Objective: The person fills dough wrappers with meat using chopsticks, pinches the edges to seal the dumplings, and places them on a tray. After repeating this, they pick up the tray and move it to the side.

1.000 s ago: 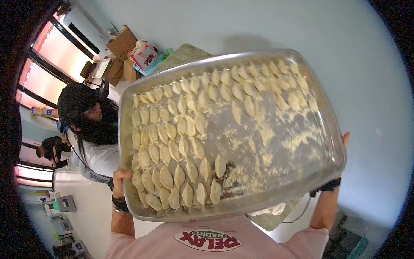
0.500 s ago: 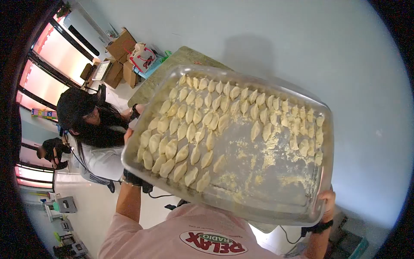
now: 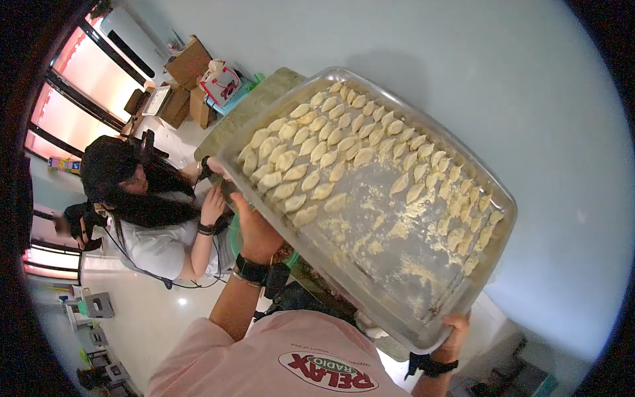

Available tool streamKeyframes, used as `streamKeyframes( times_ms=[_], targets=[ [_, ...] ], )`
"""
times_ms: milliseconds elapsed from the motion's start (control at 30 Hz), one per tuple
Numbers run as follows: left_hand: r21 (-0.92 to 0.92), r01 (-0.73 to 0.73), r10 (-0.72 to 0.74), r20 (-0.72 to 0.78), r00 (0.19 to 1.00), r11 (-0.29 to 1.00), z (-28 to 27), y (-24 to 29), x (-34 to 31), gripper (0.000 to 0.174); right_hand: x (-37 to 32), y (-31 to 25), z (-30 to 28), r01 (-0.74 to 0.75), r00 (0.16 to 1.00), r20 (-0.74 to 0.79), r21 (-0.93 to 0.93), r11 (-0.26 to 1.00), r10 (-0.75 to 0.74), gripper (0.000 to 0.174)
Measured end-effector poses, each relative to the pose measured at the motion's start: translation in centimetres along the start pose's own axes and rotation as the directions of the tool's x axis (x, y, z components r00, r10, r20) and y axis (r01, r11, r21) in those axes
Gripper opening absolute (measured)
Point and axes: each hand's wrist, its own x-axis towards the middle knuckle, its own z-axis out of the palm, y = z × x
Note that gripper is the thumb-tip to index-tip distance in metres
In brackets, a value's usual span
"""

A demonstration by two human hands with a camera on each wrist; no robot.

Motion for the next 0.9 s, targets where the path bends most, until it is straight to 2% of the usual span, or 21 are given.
streamKeyframes(
  times_ms=[33, 67, 100, 167, 200, 267, 300, 333, 367, 433, 467, 500, 567, 600, 667, 700, 733, 767, 800, 900],
  targets=[
    [0.037, 0.059, -0.06, 0.006, 0.998, 0.998, 0.8, -0.3, -0.2, 0.071, -0.5, 0.2, 0.2, 0.012, 1.0, -0.028, -0.004, 1.0, -0.012, 0.061],
    [0.092, 0.044, -0.045, 0.015, 0.999, 0.995, 0.8, -1.4, -0.6, 0.063, -1.1, 0.3, -0.3, 0.005, 1.0, 0.005, 0.04, 0.999, -0.005, 0.06],
    [0.092, 0.038, -0.039, 0.012, 0.999, 0.995, 0.9, -2.1, -0.9, 0.063, -1.6, 0.3, 0.0, 0.002, 1.0, 0.011, 0.038, 0.999, -0.002, 0.06],
    [0.179, 0.183, -0.176, -0.055, 0.983, 0.967, 0.9, -3.5, -1.5, 0.056, -1.9, 1.0, 0.4, 0.044, 0.993, -0.11, -0.032, 0.999, -0.048, 0.049],
    [0.174, 0.181, -0.174, -0.058, 0.983, 0.968, 1.3, -4.0, -2.0, 0.056, 0.3, 5.6, -6.9, 0.347, 0.937, 0.113, -0.401, 0.848, -0.33, 0.036],
    [0.129, 0.328, -0.315, -0.107, 0.943, 0.936, 1.7, -4.7, -3.6, 0.053, -0.4, 6.3, -7.0, 0.357, 0.934, 0.136, -0.381, 0.853, -0.331, 0.031],
    [0.124, 0.327, -0.315, -0.11, 0.943, 0.937, 2.1, -4.8, -4.1, 0.053, -1.0, 6.0, -6.1, 0.366, 0.931, 0.153, -0.355, 0.86, -0.332, 0.025],
    [0.101, 0.353, -0.338, -0.14, 0.931, 0.93, 2.4, -5.0, -4.4, 0.052, -2.9, 2.5, -1.5, 0.123, 0.991, -0.043, -0.088, 0.988, -0.128, 0.035],
    [0.078, 0.377, -0.361, -0.171, 0.917, 0.923, 2.2, -5.1, -4.2, 0.052, -2.6, 2.2, -1.0, 0.122, 0.991, -0.04, -0.092, 0.988, -0.126, 0.035],
    [0.065, 0.37, -0.352, -0.192, 0.916, 0.927, 3.1, -5.3, -4.6, 0.049, -2.7, 1.0, -0.7, -0.004, 1.0, 0.005, 0.013, 1.0, 0.004, 0.026],
    [0.087, 0.361, -0.328, -0.263, 0.907, 0.929, 3.7, -5.2, -4.8, 0.047, -2.6, 0.5, -0.1, 0.045, 0.999, 0.012, -0.021, 0.999, -0.045, 0.048],
    [0.11, 0.351, -0.3, -0.325, 0.897, 0.93, 4.4, -5.0, -5.4, 0.046, -3.2, -0.2, 0.7, 0.05, 0.999, 0.011, -0.024, 0.998, -0.05, 0.048],
    [0.062, 0.34, -0.309, -0.289, 0.906, 0.938, 3.8, -5.1, -5.2, 0.043, -3.9, -1.4, 2.4, 0.044, 0.996, -0.073, -0.01, 0.999, -0.045, 0.046],
    [0.024, 0.333, -0.315, -0.259, 0.913, 0.943, 3.7, -5.6, -5.3, 0.04, -3.5, -1.7, 1.5, 0.045, 0.996, -0.078, -0.007, 0.999, -0.045, 0.046],
    [0.018, 0.332, -0.315, -0.273, 0.909, 0.943, 4.6, -5.3, -5.7, 0.04, -2.5, -1.4, -0.2, 0.001, 1.0, 0.01, -0.064, 0.998, 0.0, 0.05],
    [0.014, 0.326, -0.308, -0.295, 0.905, 0.945, 5.5, -5.0, -6.0, 0.04, -2.5, -1.8, -0.1, 0.008, 1.0, 0.006, -0.063, 0.998, -0.007, 0.05],
    [0.016, 0.33, -0.312, -0.288, 0.905, 0.944, 6.3, -4.9, -6.3, 0.04, -2.2, -2.0, 0.0, -0.086, 0.996, -0.006, 0.037, 0.996, 0.086, 0.053],
    [0.008, 0.332, -0.308, -0.35, 0.884, 0.943, 7.3, -4.7, -6.7, 0.04, -2.2, -2.5, 0.3, -0.179, 0.983, -0.007, 0.136, 0.975, 0.181, 0.056],
    [0.001, 0.334, -0.303, -0.413, 0.859, 0.943, 8.4, -4.5, -7.1, 0.04, -2.2, -2.8, 0.3, -0.176, 0.984, -0.011, 0.139, 0.975, 0.179, 0.056],
    [-0.068, 0.316, -0.311, -0.456, 0.834, 0.946, 7.3, -5.3, -7.1, 0.035, -2.2, -3.4, 0.6, -0.173, 0.985, 0.025, 0.103, 0.979, 0.172, 0.056]
  ],
)
